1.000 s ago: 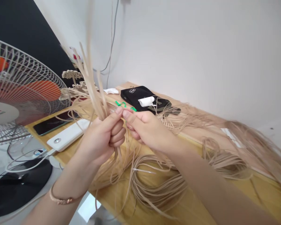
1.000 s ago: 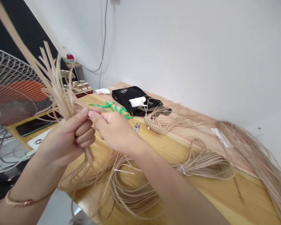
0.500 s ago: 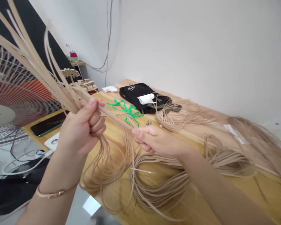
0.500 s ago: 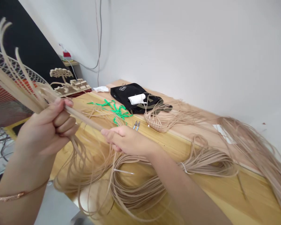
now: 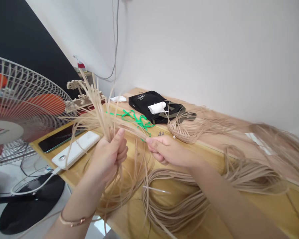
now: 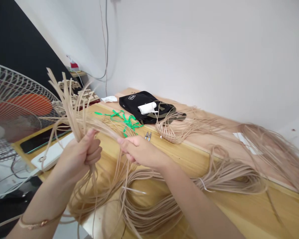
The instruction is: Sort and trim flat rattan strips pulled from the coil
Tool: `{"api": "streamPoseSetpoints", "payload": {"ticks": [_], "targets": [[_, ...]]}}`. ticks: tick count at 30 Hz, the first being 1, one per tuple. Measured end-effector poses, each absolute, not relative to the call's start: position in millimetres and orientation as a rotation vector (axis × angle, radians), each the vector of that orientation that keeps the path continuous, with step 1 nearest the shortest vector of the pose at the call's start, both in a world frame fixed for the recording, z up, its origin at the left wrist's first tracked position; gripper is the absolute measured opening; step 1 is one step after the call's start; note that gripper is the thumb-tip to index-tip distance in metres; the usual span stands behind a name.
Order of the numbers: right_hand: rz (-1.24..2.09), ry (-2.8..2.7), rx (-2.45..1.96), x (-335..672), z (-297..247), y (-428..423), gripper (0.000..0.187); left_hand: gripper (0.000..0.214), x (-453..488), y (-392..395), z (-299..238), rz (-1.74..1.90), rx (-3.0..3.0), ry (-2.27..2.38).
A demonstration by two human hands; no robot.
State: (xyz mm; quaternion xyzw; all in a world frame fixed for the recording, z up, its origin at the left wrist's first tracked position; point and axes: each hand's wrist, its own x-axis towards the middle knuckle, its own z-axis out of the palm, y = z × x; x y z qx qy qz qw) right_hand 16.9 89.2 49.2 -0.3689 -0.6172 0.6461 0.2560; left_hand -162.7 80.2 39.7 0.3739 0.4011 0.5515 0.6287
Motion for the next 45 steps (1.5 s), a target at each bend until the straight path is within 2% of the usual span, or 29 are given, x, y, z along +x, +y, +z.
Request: {"api": "streamPoseSetpoints", "payload": {"ticks": [2,6,14,22,29,31,36,45], "targets": [[1.747,-1.599,-1.016,22,48,90,0.046,0.034,-164,75,38,1.26,0.845,0.978],[1.681,-1.43,-1.083,34,42,92,0.046,0.05,-179,68,36,1.259,0.843,1.107],[1.651,-1.271,-1.142,43,32,90,0.049,0.028,-205,66,24,1.157,0.684,1.118],[1.653,-1.245,-1.18,39,33,84,0.05,0.048,-208,65,15,0.98,0.532,0.837],[1.693,-1.278,-1.152,31,25,81,0.048,0.055,-177,43,24,1.6,0.416,0.605],[1.707,-1.31,-1.147,27,25,79,0.048,0.058,-166,41,20,1.532,0.472,0.66],[1.7,-1.437,-1.157,15,28,72,0.045,0.04,-138,51,5,1.11,0.596,0.963],[1.921,-1.484,-1.059,5,24,72,0.049,0.047,-128,56,4,1.028,0.527,0.84]]}}
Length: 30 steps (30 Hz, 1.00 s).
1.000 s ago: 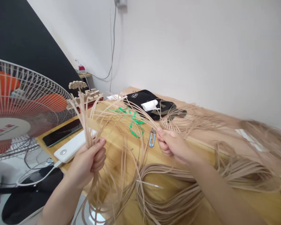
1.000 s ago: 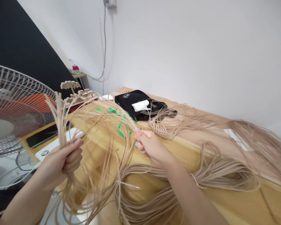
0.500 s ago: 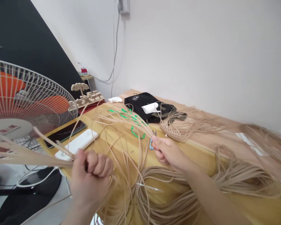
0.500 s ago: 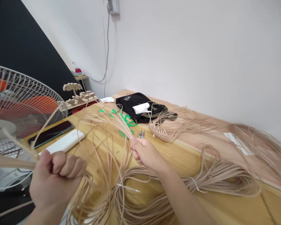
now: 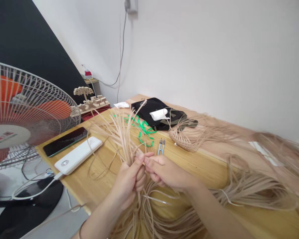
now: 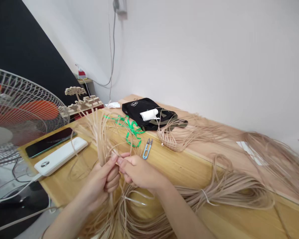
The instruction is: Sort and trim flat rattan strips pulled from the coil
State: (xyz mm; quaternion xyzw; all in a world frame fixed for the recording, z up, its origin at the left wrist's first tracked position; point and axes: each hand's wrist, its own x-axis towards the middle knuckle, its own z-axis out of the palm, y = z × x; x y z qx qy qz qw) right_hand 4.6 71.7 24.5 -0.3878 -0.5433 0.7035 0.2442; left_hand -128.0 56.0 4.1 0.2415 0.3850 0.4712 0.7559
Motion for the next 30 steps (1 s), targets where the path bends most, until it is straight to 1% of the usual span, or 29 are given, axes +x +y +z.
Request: {"api": "streamPoseSetpoints", "payload": {"ticks": [5,8,12,17,19,21,22,26,28,30], "targets": [[2.195,-1.361,-0.96,3,16,81,0.055,0.044,-131,60,5,1.037,0.496,0.826],[2.342,-1.302,-0.888,2,13,89,0.057,0.046,-129,63,4,1.077,0.497,0.878],[2.375,-1.289,-0.862,3,18,95,0.06,0.048,-128,66,5,1.116,0.521,0.923],[2.362,-1.439,-1.029,13,23,94,0.049,0.035,-139,76,17,1.206,0.623,0.902],[2.25,-1.526,-1.192,22,19,96,0.053,0.031,-148,82,24,1.256,0.674,0.89],[2.036,-1.602,-1.448,33,10,101,0.054,0.029,-158,88,29,1.29,0.722,0.863],[1.885,-1.633,-1.61,39,4,105,0.051,0.028,-162,92,31,1.304,0.736,0.849],[1.151,-1.719,-2.176,52,-20,127,0.027,0.025,-171,102,39,1.338,0.764,0.811],[0.901,-1.754,-2.306,48,-27,137,0.026,0.024,-171,105,42,1.347,0.792,0.788],[0.752,-1.777,-2.378,38,-30,145,0.031,0.024,-169,108,46,1.353,0.821,0.764]]}}
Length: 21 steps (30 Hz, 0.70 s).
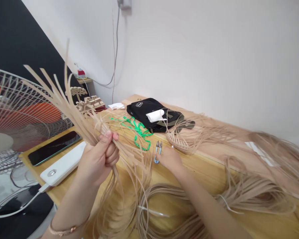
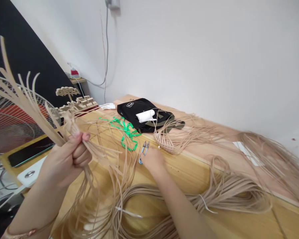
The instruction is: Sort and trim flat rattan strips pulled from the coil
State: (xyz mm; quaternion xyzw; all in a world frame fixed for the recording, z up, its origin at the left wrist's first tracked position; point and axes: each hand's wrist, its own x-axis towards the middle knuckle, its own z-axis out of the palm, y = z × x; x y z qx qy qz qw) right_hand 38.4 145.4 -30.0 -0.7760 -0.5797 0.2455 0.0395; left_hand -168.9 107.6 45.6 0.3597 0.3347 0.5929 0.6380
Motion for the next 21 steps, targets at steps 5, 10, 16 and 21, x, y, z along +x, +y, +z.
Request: {"api": "streamPoseSetpoints", "payload": {"ticks": [5,10,16,21], "targets": [[0.672,-1.777,-2.472,17,-25,160,0.025,0.024,-165,111,49,1.352,0.845,0.717],[0.812,-1.735,-2.438,21,-22,164,0.019,0.023,-164,113,52,1.333,0.9,0.669],[1.294,-1.414,-2.209,42,-15,151,0.023,0.024,-161,115,56,1.39,0.919,0.684],[1.546,-1.113,-1.763,69,16,84,0.026,0.024,-165,115,52,1.399,0.921,0.651]]}}
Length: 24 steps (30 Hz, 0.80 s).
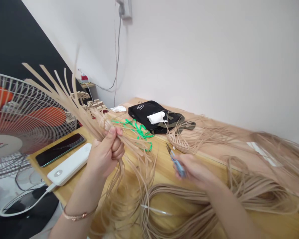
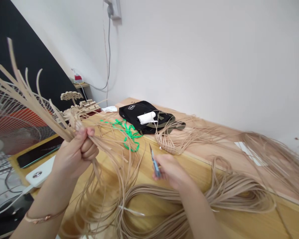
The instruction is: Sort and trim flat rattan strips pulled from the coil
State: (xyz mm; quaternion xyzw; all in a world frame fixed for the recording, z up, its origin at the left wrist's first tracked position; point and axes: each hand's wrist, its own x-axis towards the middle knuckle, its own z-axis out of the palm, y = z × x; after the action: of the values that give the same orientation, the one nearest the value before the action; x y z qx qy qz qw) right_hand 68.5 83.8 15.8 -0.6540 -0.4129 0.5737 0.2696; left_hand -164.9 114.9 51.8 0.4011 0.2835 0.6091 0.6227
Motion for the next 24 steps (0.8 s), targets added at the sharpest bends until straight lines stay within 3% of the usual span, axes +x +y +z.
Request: {"api": "streamPoseSetpoints", "payload": {"ticks": [6,9,11,15,19,24], "targets": [[2.057,-0.673,-1.06,43,7,-4,0.044,0.024,-169,113,49,1.401,0.947,0.606],[2.159,-0.628,-0.805,12,-17,-13,0.039,0.023,-169,110,50,1.417,0.967,0.563],[2.159,-0.591,-0.744,-4,-27,-11,0.039,0.023,-169,108,50,1.426,0.969,0.539],[2.121,-0.506,-0.697,-21,-28,-9,0.063,0.026,-169,106,48,1.424,0.938,0.545],[2.041,-0.271,-0.714,-27,-19,-13,0.052,0.025,-169,105,48,1.425,0.959,0.522],[2.164,-0.235,-0.573,-32,-15,-9,0.053,0.025,-169,104,49,1.412,0.962,0.502]]}}
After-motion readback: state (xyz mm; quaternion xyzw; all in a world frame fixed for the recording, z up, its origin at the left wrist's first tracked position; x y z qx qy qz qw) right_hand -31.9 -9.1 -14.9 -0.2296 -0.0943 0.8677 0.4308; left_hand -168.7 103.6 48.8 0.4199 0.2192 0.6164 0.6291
